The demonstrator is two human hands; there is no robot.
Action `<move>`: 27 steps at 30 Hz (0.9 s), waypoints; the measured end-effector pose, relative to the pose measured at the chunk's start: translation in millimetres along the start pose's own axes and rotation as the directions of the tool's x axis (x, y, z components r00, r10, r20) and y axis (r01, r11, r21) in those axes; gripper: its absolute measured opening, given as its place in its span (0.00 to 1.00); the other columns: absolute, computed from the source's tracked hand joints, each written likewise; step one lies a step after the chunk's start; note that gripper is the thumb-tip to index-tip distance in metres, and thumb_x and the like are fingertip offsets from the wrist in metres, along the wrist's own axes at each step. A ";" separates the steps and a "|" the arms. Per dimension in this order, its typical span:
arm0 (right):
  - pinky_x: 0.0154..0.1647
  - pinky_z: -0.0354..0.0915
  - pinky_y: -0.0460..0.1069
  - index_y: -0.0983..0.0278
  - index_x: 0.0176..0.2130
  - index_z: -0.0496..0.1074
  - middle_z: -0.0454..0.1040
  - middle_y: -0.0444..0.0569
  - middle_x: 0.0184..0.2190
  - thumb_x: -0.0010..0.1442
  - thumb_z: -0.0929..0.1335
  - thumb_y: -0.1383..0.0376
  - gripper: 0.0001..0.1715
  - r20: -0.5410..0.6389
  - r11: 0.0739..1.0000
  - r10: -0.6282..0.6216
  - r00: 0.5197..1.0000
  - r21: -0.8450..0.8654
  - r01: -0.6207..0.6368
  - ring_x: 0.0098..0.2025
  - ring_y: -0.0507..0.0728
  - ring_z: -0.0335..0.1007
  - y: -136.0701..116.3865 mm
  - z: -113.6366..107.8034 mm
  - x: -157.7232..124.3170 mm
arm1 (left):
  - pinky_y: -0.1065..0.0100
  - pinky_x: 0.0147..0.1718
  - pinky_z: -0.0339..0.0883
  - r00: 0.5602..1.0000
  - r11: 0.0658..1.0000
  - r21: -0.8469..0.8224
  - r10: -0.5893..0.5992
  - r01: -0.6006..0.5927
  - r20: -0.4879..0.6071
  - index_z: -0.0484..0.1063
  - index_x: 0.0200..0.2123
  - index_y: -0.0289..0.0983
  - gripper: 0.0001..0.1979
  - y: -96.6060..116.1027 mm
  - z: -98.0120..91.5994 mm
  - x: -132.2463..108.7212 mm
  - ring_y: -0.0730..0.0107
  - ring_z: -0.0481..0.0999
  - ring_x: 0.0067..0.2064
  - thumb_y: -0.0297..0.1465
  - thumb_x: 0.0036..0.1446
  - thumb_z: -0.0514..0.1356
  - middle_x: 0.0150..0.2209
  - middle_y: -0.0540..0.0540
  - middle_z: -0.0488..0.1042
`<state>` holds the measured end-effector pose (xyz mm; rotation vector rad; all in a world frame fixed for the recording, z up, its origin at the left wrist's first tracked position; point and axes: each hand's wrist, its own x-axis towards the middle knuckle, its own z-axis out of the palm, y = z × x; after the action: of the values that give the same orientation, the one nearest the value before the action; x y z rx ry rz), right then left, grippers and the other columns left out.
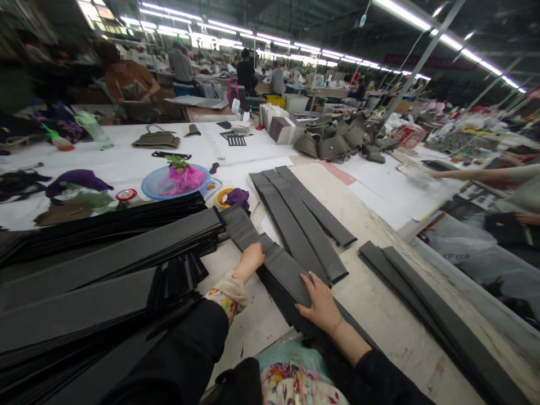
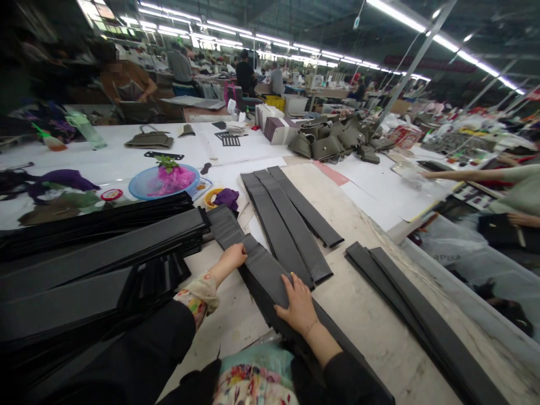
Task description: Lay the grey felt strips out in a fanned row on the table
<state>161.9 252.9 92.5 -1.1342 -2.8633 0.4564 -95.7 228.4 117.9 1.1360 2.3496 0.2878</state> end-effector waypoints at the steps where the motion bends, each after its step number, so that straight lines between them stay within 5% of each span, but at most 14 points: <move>1: 0.56 0.51 0.58 0.64 0.59 0.54 0.53 0.59 0.59 0.46 0.67 0.56 0.43 -0.004 1.000 0.002 1.000 0.003 -0.002 0.59 0.65 0.49 -0.4 0.2 -0.6 | 0.65 0.41 0.63 1.000 1.000 0.013 0.009 -0.010 0.007 0.71 0.35 0.33 0.08 1.6 -0.8 1.6 0.58 0.72 0.46 0.27 0.50 0.57 0.43 0.36 0.73; 9: 0.58 0.48 0.59 0.63 0.59 0.52 0.51 0.58 0.60 0.46 0.67 0.58 0.44 -0.049 0.998 0.031 0.998 0.048 -0.029 0.60 0.64 0.47 -1.1 4.1 -5.6 | 0.66 0.41 0.63 0.999 0.999 -0.045 0.029 -0.028 0.039 0.70 0.31 0.33 0.04 10.1 -5.5 5.2 0.61 0.72 0.45 0.25 0.50 0.56 0.40 0.37 0.73; 14: 0.59 0.46 0.59 0.63 0.60 0.51 0.49 0.58 0.61 0.46 0.67 0.58 0.45 -0.034 0.994 0.042 0.999 0.100 -0.038 0.61 0.64 0.45 -0.6 4.3 -4.6 | 0.74 0.25 0.61 0.995 0.963 -0.269 -0.001 0.027 0.096 0.67 0.38 0.36 0.17 6.5 -7.1 -24.0 0.72 0.74 0.32 0.41 0.57 0.48 0.32 0.45 0.74; 15: 0.59 0.46 0.59 0.64 0.60 0.50 0.49 0.58 0.61 0.46 0.67 0.58 0.45 -0.026 0.993 0.050 0.998 0.112 -0.047 0.61 0.64 0.45 -1.0 3.4 -4.6 | 0.76 0.22 0.59 0.990 0.931 -0.363 0.010 0.041 0.139 0.66 0.39 0.37 0.20 8.7 -2.5 -32.7 0.74 0.74 0.30 0.46 0.56 0.48 0.31 0.47 0.74; 17: 0.60 0.44 0.60 0.64 0.61 0.50 0.47 0.58 0.62 0.45 0.68 0.58 0.47 -0.002 0.986 0.078 0.997 0.145 -0.077 0.62 0.64 0.44 -1.4 0.6 -5.4 | 0.77 0.18 0.54 0.948 0.710 -0.680 0.056 0.182 0.312 0.67 0.37 0.36 0.26 17.1 12.6 -48.8 0.75 0.72 0.26 0.53 0.46 0.54 0.28 0.49 0.72; 19: 0.60 0.43 0.61 0.64 0.61 0.48 0.45 0.59 0.62 0.43 0.70 0.55 0.52 0.042 0.974 0.091 0.995 0.204 -0.098 0.62 0.66 0.42 0.2 -4.1 -5.9 | 0.76 0.16 0.51 0.908 0.582 -0.768 0.118 0.266 0.403 0.68 0.33 0.34 0.28 27.2 31.8 -60.0 0.75 0.69 0.23 0.53 0.38 0.60 0.23 0.50 0.70; 21: 0.61 0.42 0.61 0.66 0.62 0.45 0.44 0.59 0.63 0.39 0.72 0.52 0.59 0.076 0.949 0.064 0.995 0.304 -0.084 0.63 0.66 0.41 6.4 -11.0 -3.9 | 0.74 0.16 0.51 0.946 0.567 -0.781 0.009 0.261 0.323 0.69 0.29 0.34 0.28 34.4 48.1 -63.4 0.74 0.65 0.19 0.52 0.32 0.62 0.18 0.51 0.67; 24: 0.61 0.45 0.57 0.68 0.62 0.43 0.47 0.60 0.62 0.38 0.72 0.50 0.63 0.045 0.862 -0.008 0.999 0.506 -0.016 0.62 0.63 0.43 24.3 -26.3 0.4 | 0.70 0.16 0.55 0.976 0.653 -0.747 0.055 0.127 0.213 0.69 0.18 0.35 0.26 37.6 56.8 -57.3 0.72 0.62 0.16 0.55 0.32 0.60 0.12 0.50 0.64; 27: 0.58 0.52 0.50 0.67 0.60 0.50 0.59 0.56 0.57 0.47 0.69 0.51 0.48 -0.009 0.761 0.020 1.000 0.649 -0.009 0.58 0.58 0.55 42.8 -40.1 -2.7 | 0.67 0.20 0.63 0.978 0.708 -0.706 0.137 0.012 0.155 0.70 0.15 0.38 0.26 36.1 49.5 -53.4 0.68 0.65 0.18 0.57 0.33 0.57 0.12 0.48 0.66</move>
<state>197.7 291.0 119.1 -0.9946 -2.3309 1.3044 -17.5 208.0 109.2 0.7998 1.7492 0.9639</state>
